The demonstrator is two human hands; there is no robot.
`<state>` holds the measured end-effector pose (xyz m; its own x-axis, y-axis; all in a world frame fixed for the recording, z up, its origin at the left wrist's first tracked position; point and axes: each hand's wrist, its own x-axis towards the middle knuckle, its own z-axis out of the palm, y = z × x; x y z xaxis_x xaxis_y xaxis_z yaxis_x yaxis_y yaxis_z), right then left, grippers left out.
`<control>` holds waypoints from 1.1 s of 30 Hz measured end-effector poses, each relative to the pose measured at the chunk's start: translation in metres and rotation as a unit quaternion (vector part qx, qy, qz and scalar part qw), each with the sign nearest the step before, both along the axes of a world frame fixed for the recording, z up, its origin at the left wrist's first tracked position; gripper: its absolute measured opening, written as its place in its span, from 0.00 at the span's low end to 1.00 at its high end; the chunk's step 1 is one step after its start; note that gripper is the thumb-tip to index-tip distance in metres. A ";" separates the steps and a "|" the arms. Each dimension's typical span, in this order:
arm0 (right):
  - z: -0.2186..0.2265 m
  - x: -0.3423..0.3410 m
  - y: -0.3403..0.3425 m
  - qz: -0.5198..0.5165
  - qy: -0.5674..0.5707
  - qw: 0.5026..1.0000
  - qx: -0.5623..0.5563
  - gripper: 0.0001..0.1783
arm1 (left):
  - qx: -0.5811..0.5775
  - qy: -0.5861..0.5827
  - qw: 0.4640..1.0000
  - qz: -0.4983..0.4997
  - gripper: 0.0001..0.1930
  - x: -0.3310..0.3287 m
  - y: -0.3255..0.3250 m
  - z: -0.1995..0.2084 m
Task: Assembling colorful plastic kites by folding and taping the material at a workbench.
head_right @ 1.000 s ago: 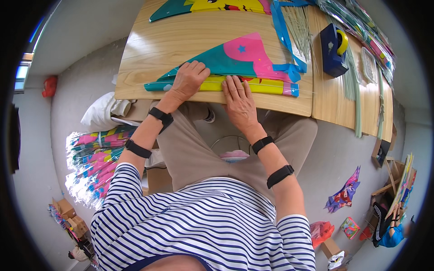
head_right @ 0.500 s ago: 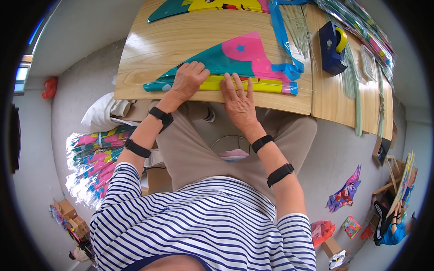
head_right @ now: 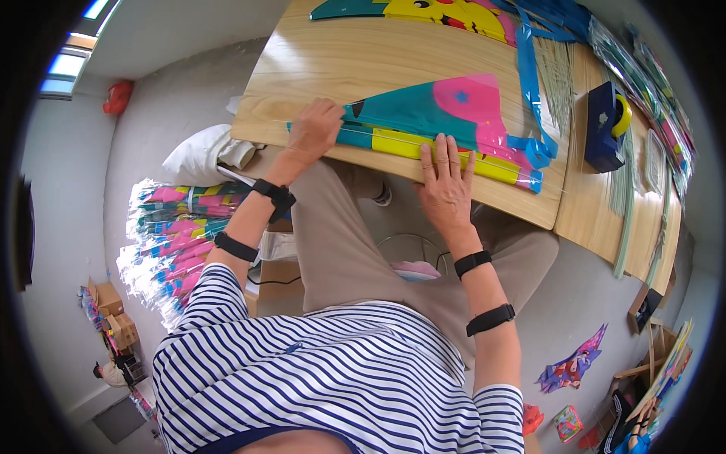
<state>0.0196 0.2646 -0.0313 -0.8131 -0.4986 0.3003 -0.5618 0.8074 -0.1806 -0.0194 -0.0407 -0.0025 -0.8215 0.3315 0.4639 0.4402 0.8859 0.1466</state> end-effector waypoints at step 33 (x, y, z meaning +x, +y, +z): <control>-0.004 0.000 -0.002 -0.012 -0.001 1.000 0.002 0.49 | 0.081 -0.058 0.993 0.067 0.06 0.007 -0.002 0.021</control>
<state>0.0193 0.2624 -0.0349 -0.8254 -0.4805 0.2963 -0.5421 0.8210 -0.1789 -0.0121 -0.0431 0.0185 -0.9042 0.1447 0.4019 0.2924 0.8955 0.3355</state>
